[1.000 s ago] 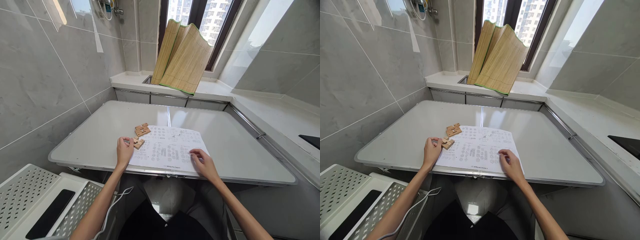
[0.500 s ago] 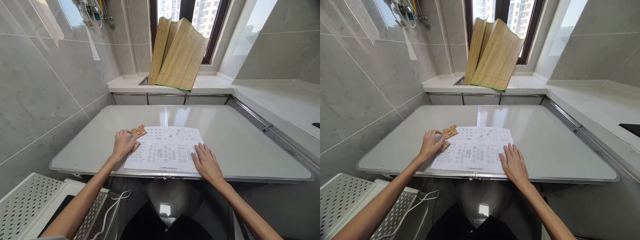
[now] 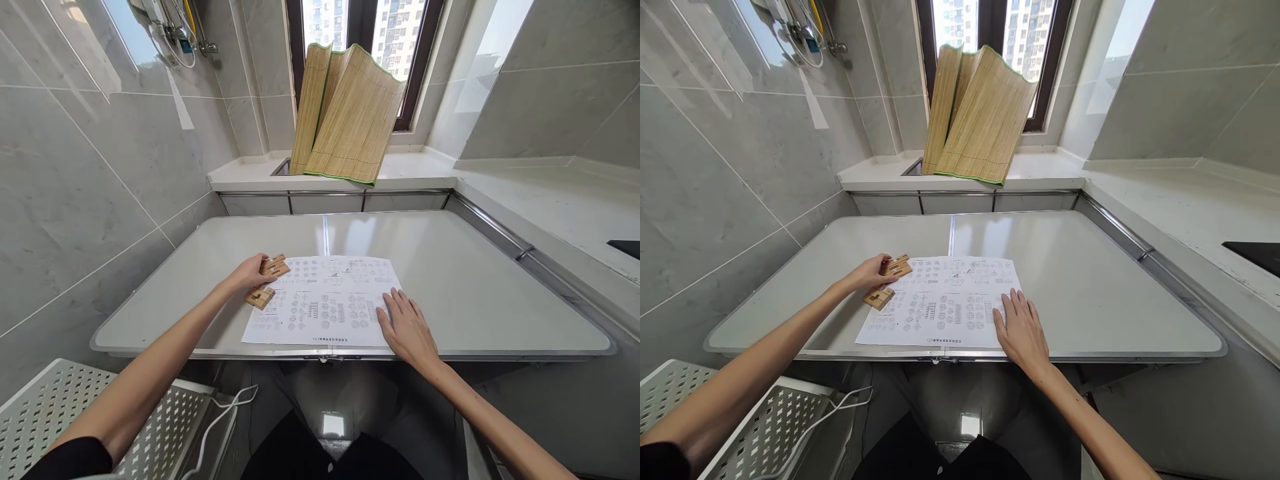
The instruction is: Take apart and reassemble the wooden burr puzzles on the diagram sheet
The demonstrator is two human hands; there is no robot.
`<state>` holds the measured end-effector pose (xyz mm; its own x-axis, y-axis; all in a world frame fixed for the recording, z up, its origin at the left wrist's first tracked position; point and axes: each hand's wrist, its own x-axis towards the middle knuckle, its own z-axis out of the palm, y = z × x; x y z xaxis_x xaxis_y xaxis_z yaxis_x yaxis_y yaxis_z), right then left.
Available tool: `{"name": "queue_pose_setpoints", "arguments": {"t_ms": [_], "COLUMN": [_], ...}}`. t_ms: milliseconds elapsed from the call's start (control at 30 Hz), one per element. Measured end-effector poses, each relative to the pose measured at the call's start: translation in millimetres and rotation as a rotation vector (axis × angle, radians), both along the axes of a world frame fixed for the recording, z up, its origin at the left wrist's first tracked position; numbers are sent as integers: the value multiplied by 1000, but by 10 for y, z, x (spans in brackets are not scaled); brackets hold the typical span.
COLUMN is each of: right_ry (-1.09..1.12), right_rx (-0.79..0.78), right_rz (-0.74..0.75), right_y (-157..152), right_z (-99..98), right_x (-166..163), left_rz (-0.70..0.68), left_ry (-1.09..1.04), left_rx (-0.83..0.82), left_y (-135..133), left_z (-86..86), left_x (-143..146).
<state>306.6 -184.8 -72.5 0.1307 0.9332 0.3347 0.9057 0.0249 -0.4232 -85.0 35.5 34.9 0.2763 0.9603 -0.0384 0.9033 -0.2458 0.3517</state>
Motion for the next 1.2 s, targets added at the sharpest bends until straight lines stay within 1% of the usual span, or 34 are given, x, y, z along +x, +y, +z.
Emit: {"name": "queue_pose_setpoints", "arguments": {"t_ms": [167, 333, 433, 567, 733, 800, 833, 933, 1000, 1033, 1100, 1200], "right_ry": [-41, -82, -124, -148, -176, -191, -201, -237, -259, -268, -286, -328], "right_rx": [-21, -84, -133, -137, -101, -81, -69, 0, 79, 118, 173, 172], "right_rz": [-6, -7, -11, -18, -17, -17, -14, 11, 68, 124, 291, 550], "right_y": [1, -9, -13, -6, 4, 1, -1, 1, 24, 43, 95, 186], "right_z": [8, 54, 79, 80, 56, 36, 25, 9, 39, 72, 169, 347], "right_x": [-6, -14, -19, -17, -20, -27, -29, -12, 15, 26, 27, -62], "left_rz": [-70, -221, -316, -434, -508, -488, -456, -281, -190, -169, -162, -182], "left_ry": [4, -41, -78, -132, -225, -261, -277, -301, -295, -291, -291, -320], "left_rx": [31, 81, 91, 93, 122, 140, 156, 217, 246, 253, 253, 236], "left_y": [-73, -199, -332, -562, -805, -859, -877, -903, -901, -896, -880, -858], "left_z": [-30, -49, -80, -155, -274, -336, -370, -482, -544, -567, -592, -584], "left_x": [97, 341, 545, 837, 1112, 1195, 1235, 1357, 1428, 1455, 1485, 1458]}}
